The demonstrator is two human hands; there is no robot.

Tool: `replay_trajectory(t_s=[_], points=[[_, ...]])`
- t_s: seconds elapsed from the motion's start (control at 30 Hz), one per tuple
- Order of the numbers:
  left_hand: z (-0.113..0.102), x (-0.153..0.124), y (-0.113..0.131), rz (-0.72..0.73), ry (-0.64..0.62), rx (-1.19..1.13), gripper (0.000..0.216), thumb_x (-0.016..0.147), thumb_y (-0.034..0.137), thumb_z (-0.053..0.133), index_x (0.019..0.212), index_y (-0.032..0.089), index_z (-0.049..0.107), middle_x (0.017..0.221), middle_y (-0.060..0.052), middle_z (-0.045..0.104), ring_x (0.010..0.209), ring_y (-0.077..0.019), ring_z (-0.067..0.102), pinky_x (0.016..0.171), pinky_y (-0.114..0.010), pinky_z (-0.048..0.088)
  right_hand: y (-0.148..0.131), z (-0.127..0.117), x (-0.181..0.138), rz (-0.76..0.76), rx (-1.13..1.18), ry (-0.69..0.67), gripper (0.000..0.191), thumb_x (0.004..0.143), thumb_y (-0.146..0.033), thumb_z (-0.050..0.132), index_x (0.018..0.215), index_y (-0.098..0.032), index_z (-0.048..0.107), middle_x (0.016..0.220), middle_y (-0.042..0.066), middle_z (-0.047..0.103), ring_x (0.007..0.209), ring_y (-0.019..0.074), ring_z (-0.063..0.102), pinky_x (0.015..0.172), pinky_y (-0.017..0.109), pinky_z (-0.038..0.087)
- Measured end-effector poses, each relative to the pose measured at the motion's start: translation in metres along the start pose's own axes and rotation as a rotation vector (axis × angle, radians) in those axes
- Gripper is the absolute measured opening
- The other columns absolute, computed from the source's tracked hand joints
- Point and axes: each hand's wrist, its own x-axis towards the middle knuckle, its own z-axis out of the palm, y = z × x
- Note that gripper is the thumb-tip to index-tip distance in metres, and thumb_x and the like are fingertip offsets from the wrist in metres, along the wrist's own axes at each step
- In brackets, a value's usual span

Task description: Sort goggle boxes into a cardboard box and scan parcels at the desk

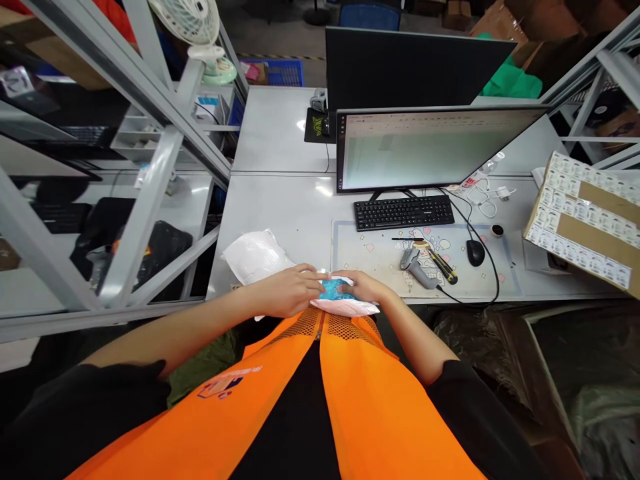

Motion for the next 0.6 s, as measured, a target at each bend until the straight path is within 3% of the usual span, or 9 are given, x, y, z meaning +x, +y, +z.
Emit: replay_trajectory(t_s=[0.13,0.23,0.37,0.5,0.6], points=[[-0.001,-0.008,0.015,0.034,-0.019,0.104,0.010,0.094,0.016,0.064,0.093,0.020,0.074,0.105,-0.009,0.080,0.121,-0.0276,0.068,0.112,-0.043,0.042,0.007,-0.003,-0.005,0.054,-0.068,0.080,0.047,0.087,-0.029,0.066,0.132,-0.021,0.076,0.139,0.009,0.073,0.127,0.0313,0.067,0.117,0.050,0.049],[-0.001,-0.014,0.034,-0.104,-0.027,0.252,0.011,0.099,0.019,0.063,0.097,0.018,0.074,0.098,-0.009,0.076,0.104,-0.0284,0.067,0.097,-0.044,0.046,0.006,-0.006,-0.009,0.050,-0.046,0.069,0.049,0.087,-0.025,0.063,0.134,-0.020,0.075,0.143,0.009,0.072,0.132,0.0307,0.065,0.120,0.049,0.047],[0.001,-0.022,0.051,-0.271,-0.005,0.310,0.017,0.102,0.019,0.061,0.114,0.019,0.073,0.117,-0.012,0.073,0.110,-0.0305,0.063,0.091,-0.044,0.046,0.000,-0.012,-0.013,0.070,-0.024,0.078,0.052,0.087,-0.028,0.068,0.138,-0.022,0.074,0.146,0.009,0.069,0.136,0.0305,0.063,0.121,0.049,0.047],[0.004,-0.027,0.052,-0.327,-0.007,0.201,0.025,0.104,0.020,0.058,0.125,0.020,0.071,0.132,-0.013,0.068,0.118,-0.0311,0.061,0.096,-0.044,0.049,-0.019,-0.016,-0.028,0.020,-0.126,0.317,0.050,0.087,-0.036,0.075,0.136,-0.024,0.072,0.144,0.010,0.069,0.131,0.0294,0.065,0.118,0.050,0.050],[0.006,-0.028,0.051,-0.334,-0.017,0.098,0.025,0.106,0.021,0.054,0.125,0.020,0.071,0.139,-0.011,0.067,0.118,-0.0292,0.064,0.100,-0.043,0.050,-0.045,-0.010,-0.044,-0.115,-0.245,0.502,0.032,0.094,-0.039,0.073,0.120,-0.022,0.074,0.117,0.009,0.077,0.105,0.0239,0.071,0.097,0.040,0.058]])
